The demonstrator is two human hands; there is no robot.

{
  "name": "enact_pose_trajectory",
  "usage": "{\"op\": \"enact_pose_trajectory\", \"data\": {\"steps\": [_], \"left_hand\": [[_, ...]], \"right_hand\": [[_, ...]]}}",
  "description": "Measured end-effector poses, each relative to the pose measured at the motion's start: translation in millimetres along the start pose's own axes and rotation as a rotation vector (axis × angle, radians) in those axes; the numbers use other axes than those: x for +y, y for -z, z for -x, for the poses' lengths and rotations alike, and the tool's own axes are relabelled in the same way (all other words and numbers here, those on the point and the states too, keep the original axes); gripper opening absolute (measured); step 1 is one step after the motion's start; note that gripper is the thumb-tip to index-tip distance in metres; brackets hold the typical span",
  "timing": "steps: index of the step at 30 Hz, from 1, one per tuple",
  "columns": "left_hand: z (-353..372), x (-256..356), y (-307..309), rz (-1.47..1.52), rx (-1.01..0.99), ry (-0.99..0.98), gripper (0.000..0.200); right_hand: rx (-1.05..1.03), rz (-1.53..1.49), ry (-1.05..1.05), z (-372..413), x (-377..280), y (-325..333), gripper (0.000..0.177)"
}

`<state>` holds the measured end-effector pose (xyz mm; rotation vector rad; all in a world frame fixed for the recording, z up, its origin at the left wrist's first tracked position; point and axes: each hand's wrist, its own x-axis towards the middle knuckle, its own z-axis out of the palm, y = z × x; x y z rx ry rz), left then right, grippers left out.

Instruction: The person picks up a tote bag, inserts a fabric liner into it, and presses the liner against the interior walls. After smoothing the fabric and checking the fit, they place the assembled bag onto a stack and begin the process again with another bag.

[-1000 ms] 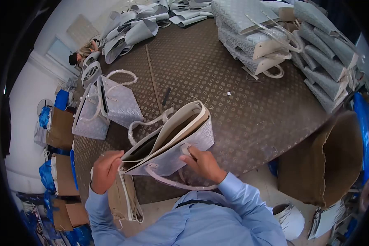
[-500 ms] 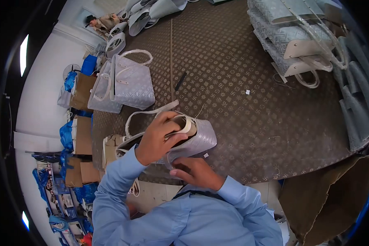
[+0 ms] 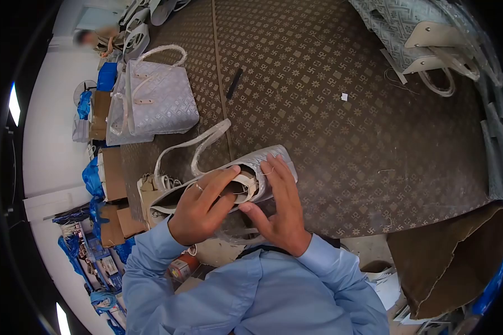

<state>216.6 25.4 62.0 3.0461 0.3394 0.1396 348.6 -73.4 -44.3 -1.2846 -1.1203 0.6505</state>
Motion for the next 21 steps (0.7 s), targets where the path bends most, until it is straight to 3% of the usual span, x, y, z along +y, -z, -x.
{"op": "enact_pose_trajectory", "data": {"steps": [3, 6, 12, 21], "left_hand": [[4, 2, -8, 0.026, 0.037, 0.039, 0.015], [10, 4, -12, 0.145, 0.069, 0.082, 0.018], [5, 10, -7, 0.125, -0.020, 0.129, 0.020], [9, 12, -8, 0.122, 0.026, 0.154, 0.021]], "right_hand": [[-0.064, -0.146, -0.027, 0, 2, 3, 0.064], [-0.059, -0.168, -0.021, 5, 3, 6, 0.061], [-0.069, -0.193, -0.030, 6, 4, 7, 0.059], [-0.076, -0.195, -0.038, 9, 0, 10, 0.058]]}}
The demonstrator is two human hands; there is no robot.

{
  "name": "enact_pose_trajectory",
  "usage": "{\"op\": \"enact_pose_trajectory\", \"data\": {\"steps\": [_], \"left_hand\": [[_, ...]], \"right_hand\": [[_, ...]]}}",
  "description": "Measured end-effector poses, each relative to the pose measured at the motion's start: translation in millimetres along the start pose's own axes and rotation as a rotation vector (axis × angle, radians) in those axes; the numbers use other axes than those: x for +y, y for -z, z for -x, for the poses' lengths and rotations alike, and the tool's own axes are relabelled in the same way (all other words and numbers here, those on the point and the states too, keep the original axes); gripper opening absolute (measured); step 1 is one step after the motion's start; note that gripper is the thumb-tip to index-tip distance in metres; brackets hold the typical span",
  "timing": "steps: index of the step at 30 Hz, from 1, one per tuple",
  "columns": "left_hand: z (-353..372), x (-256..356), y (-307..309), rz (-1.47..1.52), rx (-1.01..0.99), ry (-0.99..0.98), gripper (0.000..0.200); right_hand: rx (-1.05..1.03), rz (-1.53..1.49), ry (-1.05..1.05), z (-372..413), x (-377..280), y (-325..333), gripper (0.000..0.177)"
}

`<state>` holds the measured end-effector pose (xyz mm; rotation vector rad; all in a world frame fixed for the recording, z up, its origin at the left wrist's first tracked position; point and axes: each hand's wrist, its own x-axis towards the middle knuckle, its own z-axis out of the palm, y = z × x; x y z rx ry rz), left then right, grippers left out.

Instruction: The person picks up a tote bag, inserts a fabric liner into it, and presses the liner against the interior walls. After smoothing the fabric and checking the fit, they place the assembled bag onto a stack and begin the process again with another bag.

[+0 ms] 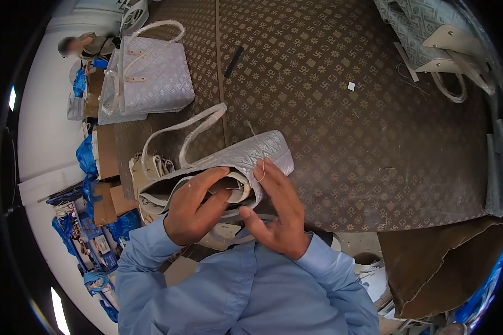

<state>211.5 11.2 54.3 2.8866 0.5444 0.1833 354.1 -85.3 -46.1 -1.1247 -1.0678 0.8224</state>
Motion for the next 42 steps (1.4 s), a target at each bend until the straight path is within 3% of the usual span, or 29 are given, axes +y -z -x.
{"op": "enact_pose_trajectory", "data": {"steps": [22, 25, 30, 42], "left_hand": [[-1, 12, -16, -0.034, 0.117, 0.111, 0.021], [3, 13, -19, -0.030, 0.138, 0.113, 0.021], [6, 15, -21, 0.053, 0.187, 0.142, 0.023], [14, 16, -29, 0.200, 0.249, 0.132, 0.023]], "right_hand": [[0.036, 0.165, 0.073, -5, -4, 5, 0.052], [-0.065, 0.144, 0.055, -18, -15, 16, 0.042], [-0.109, 0.403, -0.005, -32, -37, 15, 0.020], [-0.066, 0.479, -0.057, -27, -46, 9, 0.017]]}}
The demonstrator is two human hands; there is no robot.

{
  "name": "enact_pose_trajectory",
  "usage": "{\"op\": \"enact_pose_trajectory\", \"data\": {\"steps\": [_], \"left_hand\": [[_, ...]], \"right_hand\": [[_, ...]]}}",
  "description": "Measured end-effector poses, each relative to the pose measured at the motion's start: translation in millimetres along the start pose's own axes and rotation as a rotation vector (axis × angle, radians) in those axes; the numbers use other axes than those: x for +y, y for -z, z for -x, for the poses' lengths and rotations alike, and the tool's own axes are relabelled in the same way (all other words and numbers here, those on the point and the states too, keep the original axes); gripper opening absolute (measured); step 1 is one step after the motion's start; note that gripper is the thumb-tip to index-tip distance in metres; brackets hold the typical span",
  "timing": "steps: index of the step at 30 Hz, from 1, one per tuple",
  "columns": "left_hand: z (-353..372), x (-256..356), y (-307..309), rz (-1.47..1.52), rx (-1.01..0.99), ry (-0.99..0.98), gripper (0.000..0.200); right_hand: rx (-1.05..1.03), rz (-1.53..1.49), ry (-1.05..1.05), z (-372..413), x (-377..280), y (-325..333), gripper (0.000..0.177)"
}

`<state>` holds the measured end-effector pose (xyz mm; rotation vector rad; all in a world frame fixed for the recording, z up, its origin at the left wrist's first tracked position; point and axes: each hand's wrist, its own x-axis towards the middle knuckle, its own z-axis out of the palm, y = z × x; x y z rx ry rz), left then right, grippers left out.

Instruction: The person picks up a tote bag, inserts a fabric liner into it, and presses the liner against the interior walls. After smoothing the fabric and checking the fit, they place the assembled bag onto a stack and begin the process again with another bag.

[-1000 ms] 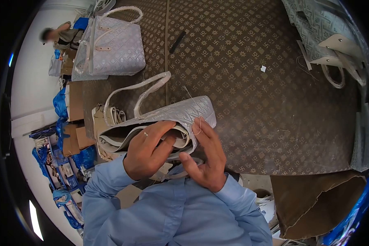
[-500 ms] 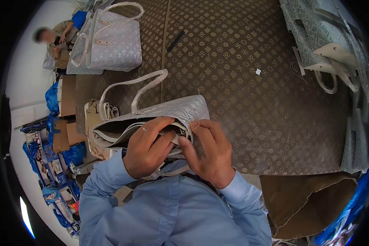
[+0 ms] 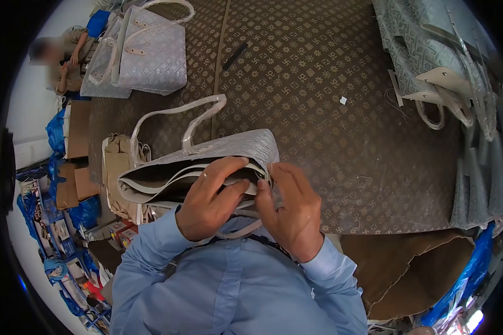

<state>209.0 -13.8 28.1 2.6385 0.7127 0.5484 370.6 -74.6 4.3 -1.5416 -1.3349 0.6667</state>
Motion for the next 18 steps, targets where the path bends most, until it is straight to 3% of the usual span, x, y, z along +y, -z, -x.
{"op": "enact_pose_trajectory", "data": {"steps": [13, 18], "left_hand": [[6.0, 2.6, -6.7, 0.033, 0.070, -0.017, 0.021], [5.1, 7.8, 1.7, -0.147, 0.073, -0.028, 0.024]], "right_hand": [[0.024, -0.034, 0.032, 2.3, 3.2, 2.3, 0.013], [0.060, -0.063, 0.019, 3.1, 5.3, 0.0, 0.012]]}}
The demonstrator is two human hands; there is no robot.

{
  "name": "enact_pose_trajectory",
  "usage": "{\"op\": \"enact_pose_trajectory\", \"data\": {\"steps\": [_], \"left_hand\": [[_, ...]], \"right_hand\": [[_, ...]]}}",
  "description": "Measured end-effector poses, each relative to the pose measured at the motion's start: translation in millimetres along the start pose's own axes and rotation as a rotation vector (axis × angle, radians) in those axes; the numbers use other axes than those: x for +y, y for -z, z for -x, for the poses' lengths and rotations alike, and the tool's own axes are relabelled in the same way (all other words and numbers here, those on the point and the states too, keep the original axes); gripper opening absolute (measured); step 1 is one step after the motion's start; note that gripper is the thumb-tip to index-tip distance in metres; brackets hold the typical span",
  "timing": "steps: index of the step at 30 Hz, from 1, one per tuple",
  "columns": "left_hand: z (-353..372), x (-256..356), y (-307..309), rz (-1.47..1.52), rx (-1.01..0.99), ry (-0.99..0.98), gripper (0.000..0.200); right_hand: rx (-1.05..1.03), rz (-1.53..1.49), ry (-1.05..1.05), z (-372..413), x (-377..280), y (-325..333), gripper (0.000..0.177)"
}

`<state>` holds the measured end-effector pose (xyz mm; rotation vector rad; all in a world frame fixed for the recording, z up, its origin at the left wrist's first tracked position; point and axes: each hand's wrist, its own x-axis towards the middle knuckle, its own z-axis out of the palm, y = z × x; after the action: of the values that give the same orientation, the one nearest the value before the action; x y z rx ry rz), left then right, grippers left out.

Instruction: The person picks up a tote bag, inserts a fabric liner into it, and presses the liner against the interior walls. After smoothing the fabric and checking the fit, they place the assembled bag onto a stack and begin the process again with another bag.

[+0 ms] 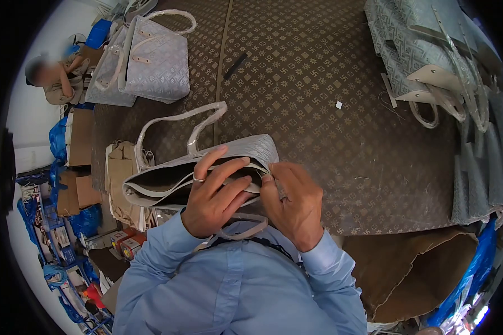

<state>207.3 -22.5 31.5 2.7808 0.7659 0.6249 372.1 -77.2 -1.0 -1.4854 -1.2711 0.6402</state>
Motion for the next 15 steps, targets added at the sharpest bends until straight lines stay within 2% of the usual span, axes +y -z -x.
{"op": "enact_pose_trajectory", "data": {"steps": [1, 3, 5, 6, 7, 9, 10, 11, 13, 15], "left_hand": [[-1, 1, 3, -0.003, -0.001, -0.002, 0.024], [-6, 3, 9, 0.228, 0.097, 0.092, 0.025], [-5, -5, 21, 0.249, 0.117, 0.133, 0.023], [-6, -14, 27, 0.127, 0.052, 0.091, 0.029], [-11, -19, 27, 0.124, 0.053, 0.093, 0.029], [-21, -31, 28, 0.195, -0.117, 0.093, 0.036], [-30, -37, 25, 0.124, -0.164, -0.006, 0.039], [-34, -40, 20, 0.118, -0.159, -0.007, 0.039], [-43, -48, 7, 0.215, -0.202, -0.214, 0.034], [-51, -50, 2, 0.250, -0.229, -0.227, 0.033]], "right_hand": [[0.002, -0.003, 0.001, 1, 0, 0, 0.012], [0.034, 0.019, -0.002, 0, 0, -1, 0.011], [0.044, -0.003, -0.014, 0, 1, -3, 0.012], [0.049, -0.019, -0.026, 0, 2, -4, 0.012], [0.047, -0.020, -0.024, -1, 0, -4, 0.012], [0.045, -0.036, -0.058, -2, -3, -4, 0.012], [0.042, -0.039, -0.050, -2, -3, -4, 0.012], [0.037, -0.015, -0.016, -1, -1, -3, 0.012], [0.048, 0.013, 0.022, -2, 1, -3, 0.012], [0.044, 0.025, 0.080, -1, 3, -2, 0.012]]}}
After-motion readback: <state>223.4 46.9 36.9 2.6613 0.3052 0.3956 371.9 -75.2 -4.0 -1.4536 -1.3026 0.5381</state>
